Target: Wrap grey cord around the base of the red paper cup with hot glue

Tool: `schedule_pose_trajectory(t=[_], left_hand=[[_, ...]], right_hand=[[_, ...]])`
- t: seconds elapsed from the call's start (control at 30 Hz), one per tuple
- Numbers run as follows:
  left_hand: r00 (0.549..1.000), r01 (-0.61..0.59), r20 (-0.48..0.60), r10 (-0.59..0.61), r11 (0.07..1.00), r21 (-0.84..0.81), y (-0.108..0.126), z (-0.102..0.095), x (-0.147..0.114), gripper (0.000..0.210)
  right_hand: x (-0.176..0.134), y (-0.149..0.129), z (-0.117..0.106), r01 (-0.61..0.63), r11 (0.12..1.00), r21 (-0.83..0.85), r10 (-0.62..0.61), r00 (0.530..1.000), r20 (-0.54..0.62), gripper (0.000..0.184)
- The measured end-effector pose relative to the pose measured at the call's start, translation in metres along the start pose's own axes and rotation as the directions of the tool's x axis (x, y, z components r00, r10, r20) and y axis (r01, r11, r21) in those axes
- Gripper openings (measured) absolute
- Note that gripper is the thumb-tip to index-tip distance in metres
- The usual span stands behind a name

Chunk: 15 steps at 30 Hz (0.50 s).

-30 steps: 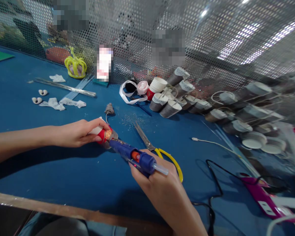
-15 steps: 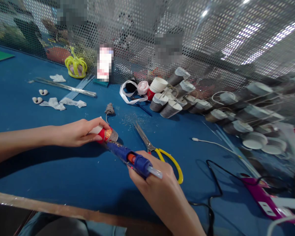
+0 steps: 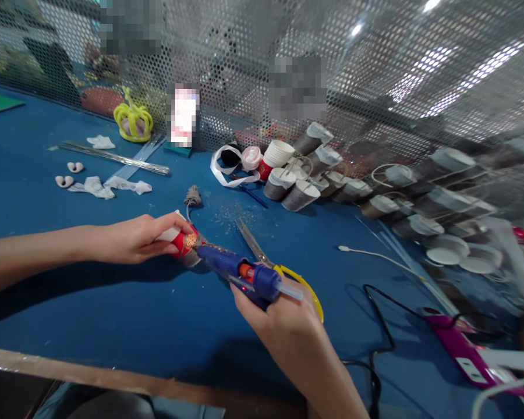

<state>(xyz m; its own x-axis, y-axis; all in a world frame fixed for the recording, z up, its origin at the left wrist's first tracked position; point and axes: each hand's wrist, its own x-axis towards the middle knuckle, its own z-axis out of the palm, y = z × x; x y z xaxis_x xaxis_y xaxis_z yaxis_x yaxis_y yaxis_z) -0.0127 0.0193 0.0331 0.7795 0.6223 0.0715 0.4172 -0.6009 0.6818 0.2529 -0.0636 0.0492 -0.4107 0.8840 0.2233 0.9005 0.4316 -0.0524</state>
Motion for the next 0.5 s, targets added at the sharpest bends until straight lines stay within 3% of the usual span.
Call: schedule_pose_trajectory(t=[0.13, 0.23, 0.3, 0.4, 0.5], left_hand=[[0.998, -0.068, 0.012, 0.068, 0.998, -0.004, -0.003, 0.001, -0.001, 0.025], [0.993, -0.119, 0.001, 0.119, 0.993, 0.02, -0.007, 0.002, -0.002, 0.024], [0.991, -0.131, 0.005, 0.131, 0.99, 0.042, -0.008, 0.003, -0.002, 0.024], [0.988, -0.151, 0.022, 0.15, 0.987, 0.057, -0.007, 0.002, -0.002, 0.023], [0.986, -0.166, 0.036, 0.164, 0.983, 0.074, -0.005, 0.001, -0.003, 0.024]], right_hand=[[0.008, -0.003, -0.002, -0.24, 0.96, 0.141, 0.239, 0.971, 0.022, 0.017], [0.012, -0.01, 0.005, -0.337, 0.921, 0.195, 0.343, 0.939, 0.005, 0.028], [0.012, -0.012, 0.01, -0.419, 0.859, 0.295, 0.423, 0.905, 0.053, 0.034], [0.013, -0.01, 0.013, -0.494, 0.769, 0.405, 0.479, 0.866, 0.145, 0.034], [0.015, -0.01, 0.011, -0.488, 0.783, 0.386, 0.482, 0.868, 0.119, 0.032]])
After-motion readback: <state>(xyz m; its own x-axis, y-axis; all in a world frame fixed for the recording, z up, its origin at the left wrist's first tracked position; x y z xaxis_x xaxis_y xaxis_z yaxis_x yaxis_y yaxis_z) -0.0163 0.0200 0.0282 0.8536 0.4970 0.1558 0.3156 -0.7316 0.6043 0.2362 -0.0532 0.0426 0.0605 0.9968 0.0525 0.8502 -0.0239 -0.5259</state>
